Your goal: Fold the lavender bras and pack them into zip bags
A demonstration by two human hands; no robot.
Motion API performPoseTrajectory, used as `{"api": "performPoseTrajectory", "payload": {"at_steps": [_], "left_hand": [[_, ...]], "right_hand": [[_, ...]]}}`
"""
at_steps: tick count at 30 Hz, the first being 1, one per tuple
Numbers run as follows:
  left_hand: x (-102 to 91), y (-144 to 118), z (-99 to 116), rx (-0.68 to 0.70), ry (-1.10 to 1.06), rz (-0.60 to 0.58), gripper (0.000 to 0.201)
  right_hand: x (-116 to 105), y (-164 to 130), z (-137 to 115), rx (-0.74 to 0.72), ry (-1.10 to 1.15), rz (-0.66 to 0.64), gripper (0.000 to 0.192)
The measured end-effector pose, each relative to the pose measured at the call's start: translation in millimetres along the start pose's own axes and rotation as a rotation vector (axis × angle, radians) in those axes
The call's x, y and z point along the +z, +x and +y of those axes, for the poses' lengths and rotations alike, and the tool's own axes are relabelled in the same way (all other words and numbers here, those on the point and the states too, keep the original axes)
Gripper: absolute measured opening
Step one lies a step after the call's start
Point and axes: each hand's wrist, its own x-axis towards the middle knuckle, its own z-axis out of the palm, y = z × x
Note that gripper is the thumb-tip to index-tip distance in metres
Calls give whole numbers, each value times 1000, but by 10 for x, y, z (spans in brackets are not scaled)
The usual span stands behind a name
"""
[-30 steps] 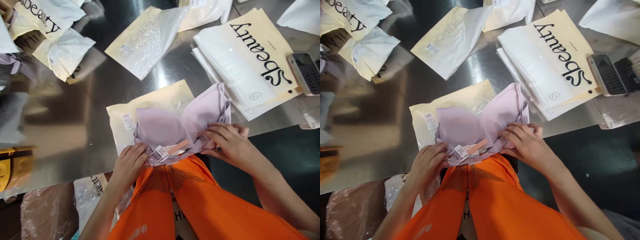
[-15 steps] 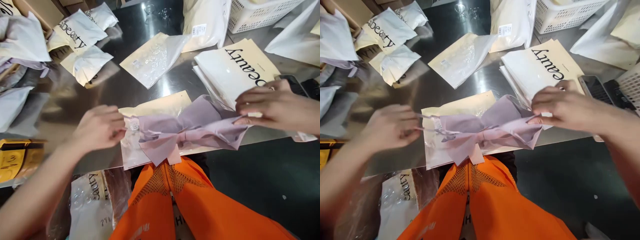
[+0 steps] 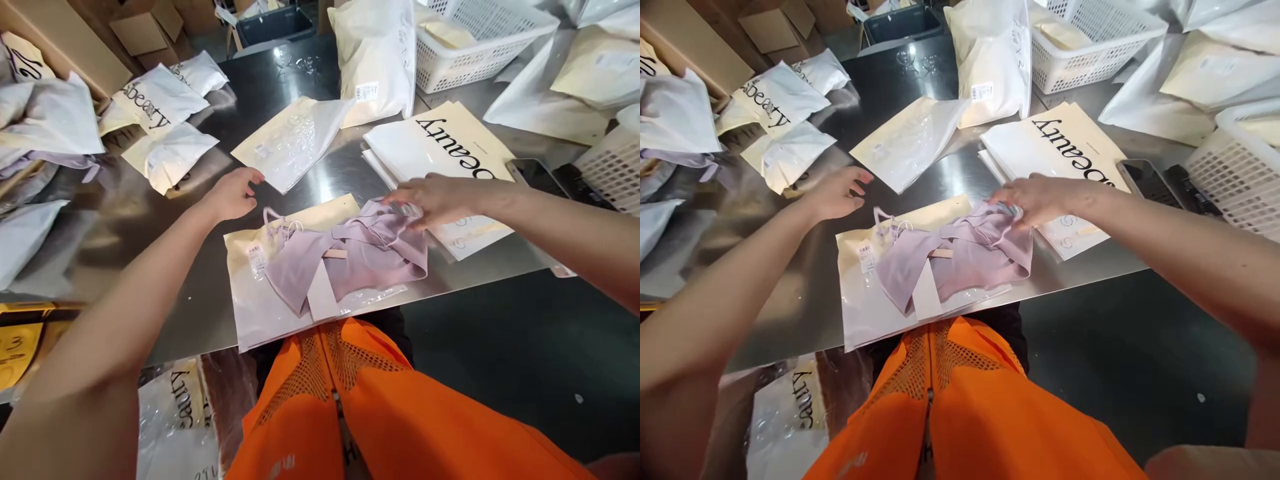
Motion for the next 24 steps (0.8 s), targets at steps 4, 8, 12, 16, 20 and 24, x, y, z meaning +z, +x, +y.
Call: {"api": "performPoseTrajectory", "payload": {"at_steps": [4, 8, 12, 16, 20, 24], "left_hand": [[184, -591, 430, -157, 30, 296, 24], [776, -1428, 891, 133, 131, 153, 28], [1200, -1822, 882, 400, 159, 267, 9], [1076, -1785, 723, 674, 268, 252, 23], [915, -1685, 724, 860, 450, -15, 30], [957, -1574, 692, 776, 480, -73, 20]], "right_hand": [[188, -320, -89, 60, 32, 2, 50], [323, -584, -23, 103, 103, -63, 43], [244, -714, 78, 52, 54, 64, 23], [32, -738, 90, -446, -223, 148, 26], [3, -701, 97, -723, -274, 47, 23], [86, -636, 101, -572, -444, 18, 29]]}}
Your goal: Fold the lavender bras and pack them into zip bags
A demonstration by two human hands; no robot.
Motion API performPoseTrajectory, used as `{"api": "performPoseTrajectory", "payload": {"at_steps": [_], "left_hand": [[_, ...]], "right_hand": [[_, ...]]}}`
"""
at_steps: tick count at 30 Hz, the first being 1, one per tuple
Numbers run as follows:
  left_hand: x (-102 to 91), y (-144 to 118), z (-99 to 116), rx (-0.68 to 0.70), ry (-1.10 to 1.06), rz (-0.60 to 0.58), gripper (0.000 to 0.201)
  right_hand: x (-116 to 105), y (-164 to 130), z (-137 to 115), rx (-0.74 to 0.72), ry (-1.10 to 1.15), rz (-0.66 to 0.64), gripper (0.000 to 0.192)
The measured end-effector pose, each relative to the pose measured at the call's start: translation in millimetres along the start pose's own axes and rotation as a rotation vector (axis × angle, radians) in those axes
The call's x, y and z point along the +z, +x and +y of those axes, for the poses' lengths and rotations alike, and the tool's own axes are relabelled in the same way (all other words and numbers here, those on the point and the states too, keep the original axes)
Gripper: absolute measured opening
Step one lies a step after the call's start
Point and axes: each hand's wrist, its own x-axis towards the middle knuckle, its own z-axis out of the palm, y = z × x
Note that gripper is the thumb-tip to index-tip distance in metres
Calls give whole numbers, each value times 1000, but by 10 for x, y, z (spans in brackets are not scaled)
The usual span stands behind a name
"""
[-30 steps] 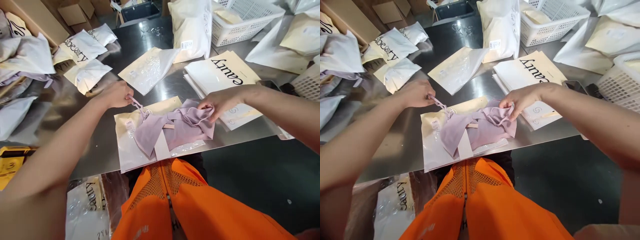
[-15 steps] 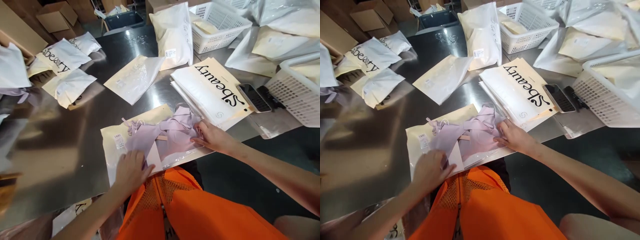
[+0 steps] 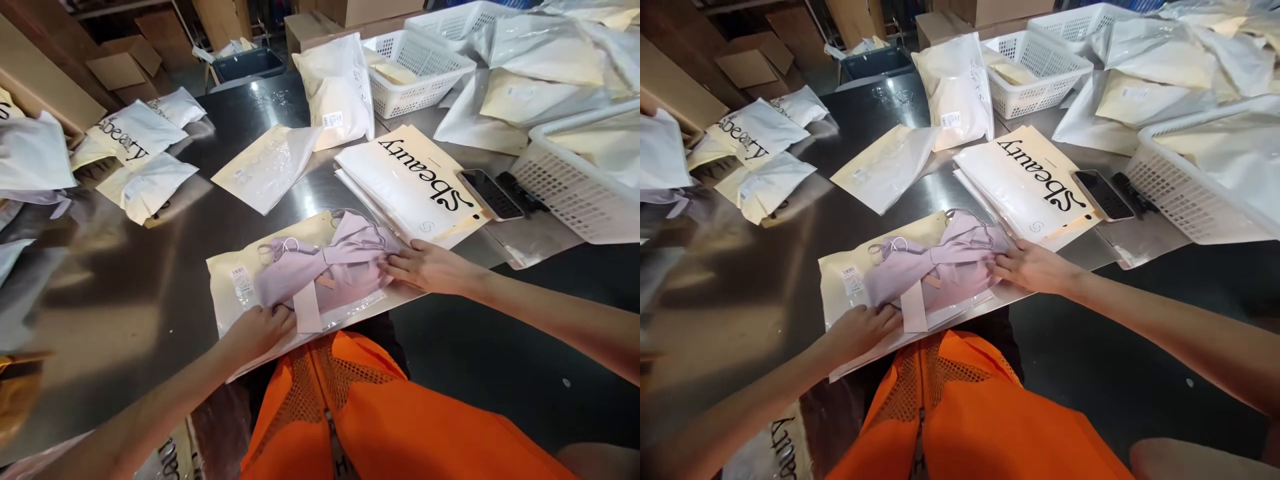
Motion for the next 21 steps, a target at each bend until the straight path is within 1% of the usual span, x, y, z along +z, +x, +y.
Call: {"api": "performPoseTrajectory", "payload": {"at_steps": [2, 4, 6, 8, 9, 10, 11, 12, 14, 15, 16, 18, 21], "left_hand": [[11, 16, -82, -39, -19, -27, 15], [-74, 8, -225, -33, -24, -68, 15], [-295, -26, -444, -17, -49, -125, 23], [-638, -82, -724, -40, -142, -137, 26], [-835, -114, -874, -78, -221, -99, 23], [-1033, -144, -1020, -150, -317, -27, 15], [-1218, -170, -1156, -251, -435, 51, 8], [-1381, -190, -1278, -374, -558, 130, 9], [-1609, -213, -1476, -605, -784, 245, 26], [-1674, -218, -1556, -683, -869, 267, 32], [-1711, -223, -1626, -725, -925, 270, 38], [-1734, -240, -1752, -741, -962, 258, 44], [-1748, -294, -1908, -748, -928, 281, 47]], "right_hand": [[16, 34, 5, 62, -29, -56, 28], [3, 57, 55, 98, -20, -99, 24], [-62, 65, 199, 96, 26, -124, 21], [-215, 81, 449, 113, 169, -146, 15], [-332, 103, 601, 147, 286, -157, 10], [-475, 140, 757, 199, 414, -160, 11], [-639, 194, 906, 261, 526, -153, 20], [-817, 264, 1036, 327, 596, -137, 32], [-1173, 435, 1220, 445, 685, -110, 47], [-1333, 524, 1272, 497, 728, -104, 51], [-1472, 607, 1305, 540, 781, -101, 51], [-1676, 737, 1347, 598, 895, -59, 50], [-1826, 827, 1440, 647, 1005, 125, 50]]}}
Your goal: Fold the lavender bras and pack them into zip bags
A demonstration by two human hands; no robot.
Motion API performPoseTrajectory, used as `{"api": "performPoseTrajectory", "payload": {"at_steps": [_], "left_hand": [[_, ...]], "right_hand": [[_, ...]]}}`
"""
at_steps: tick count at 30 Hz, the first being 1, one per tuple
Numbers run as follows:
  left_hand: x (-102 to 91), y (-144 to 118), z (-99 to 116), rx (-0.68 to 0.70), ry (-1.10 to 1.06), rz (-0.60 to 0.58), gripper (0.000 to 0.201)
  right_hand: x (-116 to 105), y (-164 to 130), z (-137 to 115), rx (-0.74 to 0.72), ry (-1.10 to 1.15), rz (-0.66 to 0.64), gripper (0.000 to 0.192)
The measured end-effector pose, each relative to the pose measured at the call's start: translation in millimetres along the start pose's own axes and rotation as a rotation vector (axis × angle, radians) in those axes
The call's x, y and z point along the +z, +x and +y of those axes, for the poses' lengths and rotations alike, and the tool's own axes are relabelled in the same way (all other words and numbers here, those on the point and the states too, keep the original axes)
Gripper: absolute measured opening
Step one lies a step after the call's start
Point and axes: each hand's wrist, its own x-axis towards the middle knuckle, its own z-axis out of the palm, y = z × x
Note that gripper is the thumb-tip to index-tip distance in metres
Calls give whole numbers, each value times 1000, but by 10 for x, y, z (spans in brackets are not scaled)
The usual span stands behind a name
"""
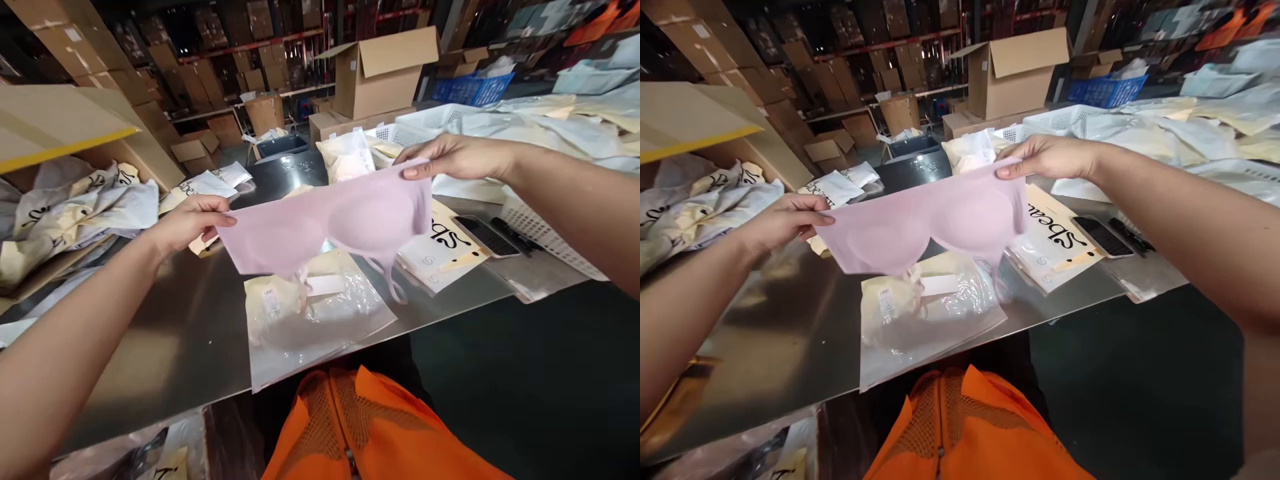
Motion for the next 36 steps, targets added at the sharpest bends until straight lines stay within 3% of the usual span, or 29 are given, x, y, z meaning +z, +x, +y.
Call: {"api": "performPoseTrajectory", "payload": {"at_steps": [3, 6, 9, 14, 18, 24, 31, 36], "left_hand": [[-157, 29, -20, 31, 11, 84, 41], [-343, 68, -9, 78, -44, 231, 38], [-530, 122, 19, 85, -246, 370, 33], [-728, 182, 97, 202, -496, 535, 32], [-766, 192, 138, 241, -586, 555, 44], [-703, 170, 216, 315, -658, 519, 45], [-668, 209, 137, 334, -686, 544, 43], [-646, 183, 48, 354, -638, 553, 43]], "right_hand": [[-136, 101, 4, -69, 153, 104, 55], [-257, 217, 13, -154, 354, 138, 33], [-325, 318, -50, -232, 519, 163, 45], [-339, 384, -280, -322, 532, 257, 49], [-321, 397, -421, -325, 564, 327, 44], [-279, 455, -444, -283, 478, 464, 12], [-154, 484, -474, -152, 426, 538, 32], [-57, 504, -446, -166, 376, 567, 47]]}}
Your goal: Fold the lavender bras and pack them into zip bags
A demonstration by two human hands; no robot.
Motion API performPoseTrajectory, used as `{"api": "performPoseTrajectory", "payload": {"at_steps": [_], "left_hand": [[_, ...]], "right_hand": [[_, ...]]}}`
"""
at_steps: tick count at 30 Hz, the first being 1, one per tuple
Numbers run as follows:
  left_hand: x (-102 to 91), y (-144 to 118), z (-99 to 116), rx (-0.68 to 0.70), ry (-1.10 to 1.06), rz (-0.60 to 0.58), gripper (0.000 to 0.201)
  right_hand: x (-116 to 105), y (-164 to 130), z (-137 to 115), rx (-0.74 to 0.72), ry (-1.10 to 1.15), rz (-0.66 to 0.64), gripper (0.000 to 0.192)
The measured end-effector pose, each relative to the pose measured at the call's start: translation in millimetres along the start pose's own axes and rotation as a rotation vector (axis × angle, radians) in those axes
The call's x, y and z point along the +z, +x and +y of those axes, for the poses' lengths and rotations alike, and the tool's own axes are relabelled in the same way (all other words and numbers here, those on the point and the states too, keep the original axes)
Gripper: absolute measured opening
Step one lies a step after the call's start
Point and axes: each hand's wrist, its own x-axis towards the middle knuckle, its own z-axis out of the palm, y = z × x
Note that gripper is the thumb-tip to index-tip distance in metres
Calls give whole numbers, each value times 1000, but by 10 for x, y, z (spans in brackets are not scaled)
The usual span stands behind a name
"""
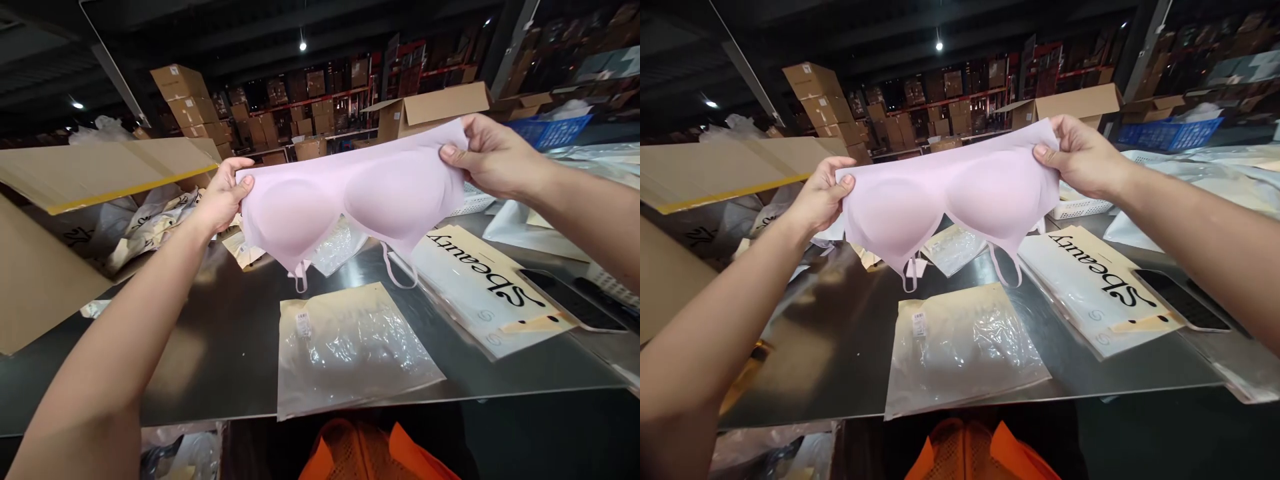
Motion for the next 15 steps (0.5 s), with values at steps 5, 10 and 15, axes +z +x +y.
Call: {"api": "performPoseTrajectory", "payload": {"at_steps": [5, 10, 15], "left_hand": [[-27, -562, 89, -195, 87, -30, 59], [168, -1624, -423, -669, 30, -211, 56], [483, -2366, -1286, -1042, 224, -361, 50]], "right_hand": [[-93, -409, 60, 64, 45, 8, 50], [-35, -966, 638, 368, 130, -264, 70], [517, -1451, 1660, 745, 101, -388, 57]]}}
